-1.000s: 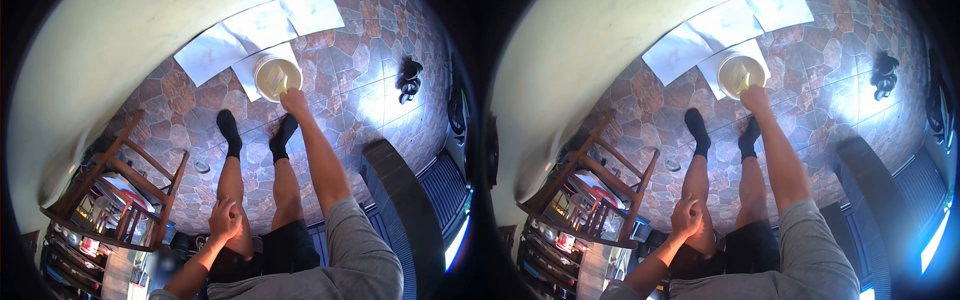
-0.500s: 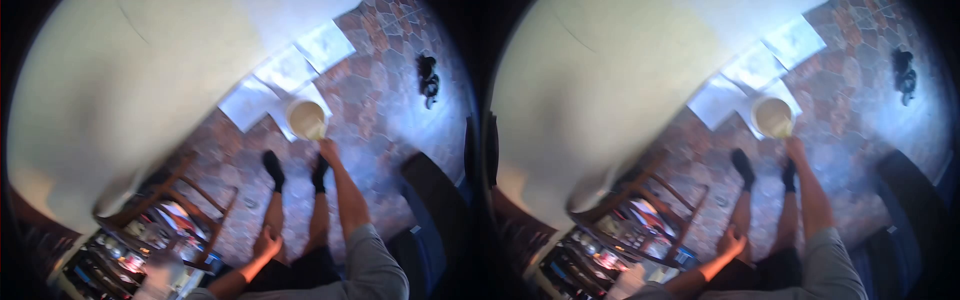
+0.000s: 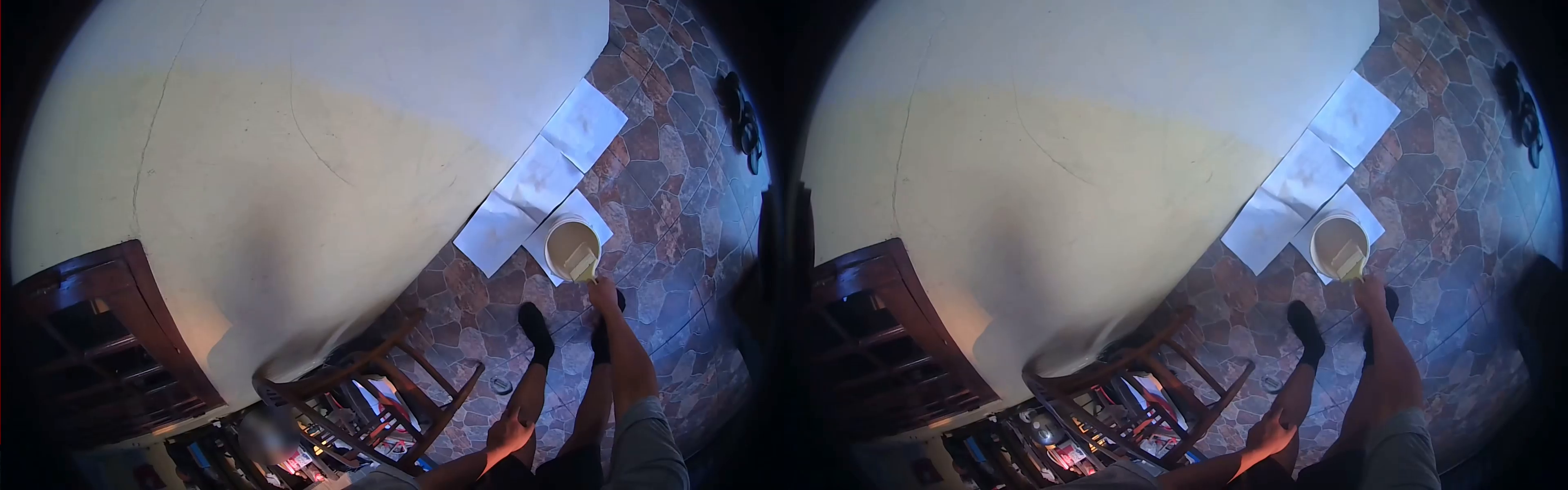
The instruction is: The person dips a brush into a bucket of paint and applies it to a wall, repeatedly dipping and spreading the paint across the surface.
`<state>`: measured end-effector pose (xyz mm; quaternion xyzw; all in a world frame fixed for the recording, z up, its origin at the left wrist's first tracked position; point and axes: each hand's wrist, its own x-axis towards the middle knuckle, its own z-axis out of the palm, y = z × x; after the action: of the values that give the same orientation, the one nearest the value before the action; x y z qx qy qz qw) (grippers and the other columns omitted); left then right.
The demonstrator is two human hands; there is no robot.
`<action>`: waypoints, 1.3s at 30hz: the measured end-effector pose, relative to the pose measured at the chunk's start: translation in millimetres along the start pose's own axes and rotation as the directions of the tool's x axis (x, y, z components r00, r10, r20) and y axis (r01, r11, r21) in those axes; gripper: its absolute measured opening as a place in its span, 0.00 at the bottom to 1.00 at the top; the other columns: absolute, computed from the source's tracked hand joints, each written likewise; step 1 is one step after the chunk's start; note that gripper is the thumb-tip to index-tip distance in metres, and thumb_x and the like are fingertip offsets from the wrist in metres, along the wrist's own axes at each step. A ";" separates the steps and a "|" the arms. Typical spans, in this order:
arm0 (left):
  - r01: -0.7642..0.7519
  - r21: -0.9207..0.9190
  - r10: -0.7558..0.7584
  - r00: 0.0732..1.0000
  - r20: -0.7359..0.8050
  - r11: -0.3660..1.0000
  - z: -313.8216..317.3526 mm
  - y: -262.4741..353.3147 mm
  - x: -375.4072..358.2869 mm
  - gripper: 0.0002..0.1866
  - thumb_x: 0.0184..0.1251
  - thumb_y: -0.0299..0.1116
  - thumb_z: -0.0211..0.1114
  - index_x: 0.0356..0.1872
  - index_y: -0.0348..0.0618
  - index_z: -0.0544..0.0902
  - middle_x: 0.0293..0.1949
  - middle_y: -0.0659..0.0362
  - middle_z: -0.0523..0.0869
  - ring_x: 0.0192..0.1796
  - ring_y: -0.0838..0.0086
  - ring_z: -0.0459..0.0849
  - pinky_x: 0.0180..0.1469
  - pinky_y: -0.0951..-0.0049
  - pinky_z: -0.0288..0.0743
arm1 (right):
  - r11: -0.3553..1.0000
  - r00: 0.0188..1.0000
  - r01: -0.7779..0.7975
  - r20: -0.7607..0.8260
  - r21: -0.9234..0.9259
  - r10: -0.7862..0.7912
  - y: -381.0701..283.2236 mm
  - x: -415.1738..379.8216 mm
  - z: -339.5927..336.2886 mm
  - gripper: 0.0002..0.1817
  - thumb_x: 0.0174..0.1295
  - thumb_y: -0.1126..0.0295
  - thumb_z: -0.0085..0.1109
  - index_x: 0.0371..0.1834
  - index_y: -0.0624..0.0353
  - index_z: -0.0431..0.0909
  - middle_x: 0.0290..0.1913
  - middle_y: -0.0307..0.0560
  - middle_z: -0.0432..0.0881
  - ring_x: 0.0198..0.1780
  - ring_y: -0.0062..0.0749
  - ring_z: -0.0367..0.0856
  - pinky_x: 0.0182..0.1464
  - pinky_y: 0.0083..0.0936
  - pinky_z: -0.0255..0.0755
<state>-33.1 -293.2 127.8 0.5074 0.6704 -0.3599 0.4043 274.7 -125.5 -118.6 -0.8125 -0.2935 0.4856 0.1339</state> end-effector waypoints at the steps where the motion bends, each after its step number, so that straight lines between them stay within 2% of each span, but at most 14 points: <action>1: -0.034 0.004 0.034 0.998 -0.059 0.999 12.1 -5.1 4.7 0.41 0.63 0.55 0.65 0.74 0.44 0.71 0.64 0.39 0.79 0.65 0.43 0.79 0.65 0.49 0.75 | 1.000 1.000 0.027 0.014 0.010 -0.027 -4.1 1.1 -2.2 0.21 0.65 0.57 0.57 0.43 0.68 0.85 0.44 0.72 0.85 0.48 0.68 0.85 0.54 0.54 0.77; 3: -0.069 0.013 0.070 0.991 -0.118 0.998 5.3 -0.8 4.8 0.40 0.63 0.55 0.65 0.74 0.45 0.71 0.64 0.39 0.79 0.64 0.43 0.80 0.65 0.49 0.75 | 1.000 1.000 0.017 -0.017 0.000 -0.017 3.1 6.3 4.1 0.21 0.65 0.57 0.57 0.43 0.68 0.85 0.43 0.72 0.85 0.48 0.68 0.85 0.53 0.54 0.77; 5: -0.001 0.028 0.001 1.000 0.011 1.000 -17.4 12.5 -1.0 0.41 0.62 0.55 0.65 0.74 0.44 0.71 0.63 0.39 0.80 0.64 0.43 0.80 0.65 0.50 0.75 | 1.000 0.999 0.000 -0.048 -0.012 -0.001 8.3 7.0 6.1 0.21 0.65 0.57 0.58 0.43 0.69 0.85 0.42 0.72 0.85 0.47 0.68 0.85 0.53 0.54 0.77; 7: 0.001 0.042 -0.002 1.000 0.020 0.999 -16.0 13.3 2.4 0.41 0.63 0.55 0.65 0.74 0.44 0.71 0.64 0.39 0.80 0.64 0.42 0.80 0.65 0.49 0.75 | 0.999 1.000 -0.005 0.030 0.050 0.004 6.3 7.3 -0.6 0.22 0.65 0.57 0.58 0.42 0.69 0.85 0.41 0.73 0.85 0.46 0.68 0.85 0.51 0.53 0.77; 14: -0.018 0.061 0.013 0.996 0.086 0.998 -33.3 20.1 6.8 0.40 0.66 0.57 0.59 0.75 0.45 0.69 0.65 0.37 0.78 0.64 0.39 0.80 0.66 0.48 0.73 | 0.999 1.000 0.020 0.006 0.036 -0.020 19.7 14.5 4.9 0.22 0.65 0.56 0.59 0.42 0.68 0.86 0.40 0.72 0.85 0.45 0.67 0.85 0.50 0.53 0.77; 16: 0.002 0.110 -0.015 0.993 0.116 0.994 -47.7 28.3 3.7 0.40 0.67 0.58 0.57 0.76 0.46 0.67 0.66 0.38 0.78 0.64 0.39 0.80 0.67 0.48 0.73 | 0.997 0.996 0.069 -0.056 -0.025 -0.070 20.3 14.5 1.2 0.22 0.65 0.55 0.59 0.41 0.68 0.86 0.40 0.71 0.86 0.46 0.67 0.85 0.50 0.54 0.77; 18: -0.023 0.102 0.007 0.988 0.156 0.994 -52.7 31.6 4.2 0.39 0.69 0.57 0.55 0.73 0.39 0.69 0.66 0.32 0.76 0.63 0.35 0.80 0.66 0.46 0.74 | 0.998 0.998 0.056 -0.025 0.002 -0.056 17.6 16.3 -2.1 0.22 0.65 0.55 0.60 0.41 0.68 0.85 0.41 0.71 0.85 0.47 0.67 0.85 0.50 0.55 0.77; 23: -0.054 0.099 0.038 0.987 0.159 0.994 -57.9 34.6 3.4 0.39 0.69 0.57 0.54 0.73 0.39 0.69 0.65 0.32 0.77 0.63 0.35 0.80 0.66 0.46 0.74 | 0.993 0.995 0.101 0.006 0.064 -0.101 6.6 17.9 -11.5 0.22 0.65 0.54 0.60 0.41 0.67 0.85 0.41 0.71 0.85 0.47 0.67 0.85 0.50 0.55 0.77; 25: -0.062 0.105 0.045 0.986 0.160 0.993 -61.3 34.9 4.1 0.39 0.69 0.56 0.55 0.73 0.38 0.69 0.65 0.31 0.77 0.62 0.35 0.81 0.66 0.47 0.74 | 0.994 0.996 0.091 0.017 -0.066 -0.090 22.7 26.1 -1.2 0.22 0.66 0.54 0.60 0.41 0.66 0.85 0.40 0.70 0.85 0.46 0.67 0.85 0.50 0.55 0.76; 29: -0.057 0.105 0.041 0.988 0.149 0.993 -61.2 33.5 5.5 0.39 0.69 0.56 0.56 0.73 0.38 0.69 0.64 0.31 0.77 0.62 0.36 0.81 0.66 0.47 0.74 | 0.992 0.994 0.110 0.003 -0.070 -0.110 25.0 25.8 1.6 0.22 0.65 0.53 0.60 0.41 0.65 0.85 0.40 0.69 0.86 0.46 0.67 0.85 0.50 0.55 0.76; 31: -0.080 0.078 0.067 0.985 0.156 0.994 -62.4 33.0 4.4 0.39 0.68 0.55 0.57 0.74 0.38 0.69 0.65 0.32 0.77 0.62 0.36 0.80 0.67 0.48 0.74 | 0.996 0.995 0.089 0.035 0.011 -0.090 4.1 14.0 -15.0 0.22 0.65 0.53 0.61 0.41 0.65 0.85 0.41 0.69 0.86 0.47 0.67 0.84 0.50 0.54 0.76; 34: -0.058 0.092 0.045 0.989 0.139 0.994 -52.8 27.1 8.2 0.40 0.67 0.55 0.57 0.74 0.39 0.69 0.67 0.32 0.75 0.63 0.36 0.80 0.67 0.48 0.73 | 0.998 0.997 0.064 0.037 0.017 -0.064 1.6 9.7 -21.9 0.21 0.62 0.55 0.61 0.42 0.64 0.87 0.45 0.68 0.86 0.49 0.66 0.85 0.54 0.52 0.77; 36: -0.048 0.089 0.032 0.984 0.174 0.995 -58.7 31.0 3.9 0.40 0.66 0.55 0.58 0.74 0.39 0.69 0.68 0.32 0.74 0.64 0.36 0.79 0.68 0.48 0.73 | 0.999 0.999 0.032 0.035 0.009 -0.032 20.1 15.3 -11.2 0.21 0.62 0.55 0.61 0.43 0.64 0.87 0.45 0.68 0.86 0.50 0.66 0.84 0.55 0.52 0.77; 39: -0.060 0.103 0.048 0.992 0.116 0.993 -58.6 32.5 2.5 0.39 0.66 0.54 0.58 0.74 0.40 0.69 0.68 0.32 0.74 0.64 0.36 0.79 0.68 0.47 0.73 | 1.000 0.999 0.012 0.036 -0.018 -0.011 41.6 20.2 -7.6 0.21 0.63 0.54 0.61 0.44 0.63 0.86 0.45 0.68 0.86 0.50 0.65 0.85 0.53 0.51 0.77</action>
<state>-12.3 -232.5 147.5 0.5251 0.6123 -0.4120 0.4238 302.9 -145.7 -150.1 -0.8032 -0.3048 0.4965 0.1239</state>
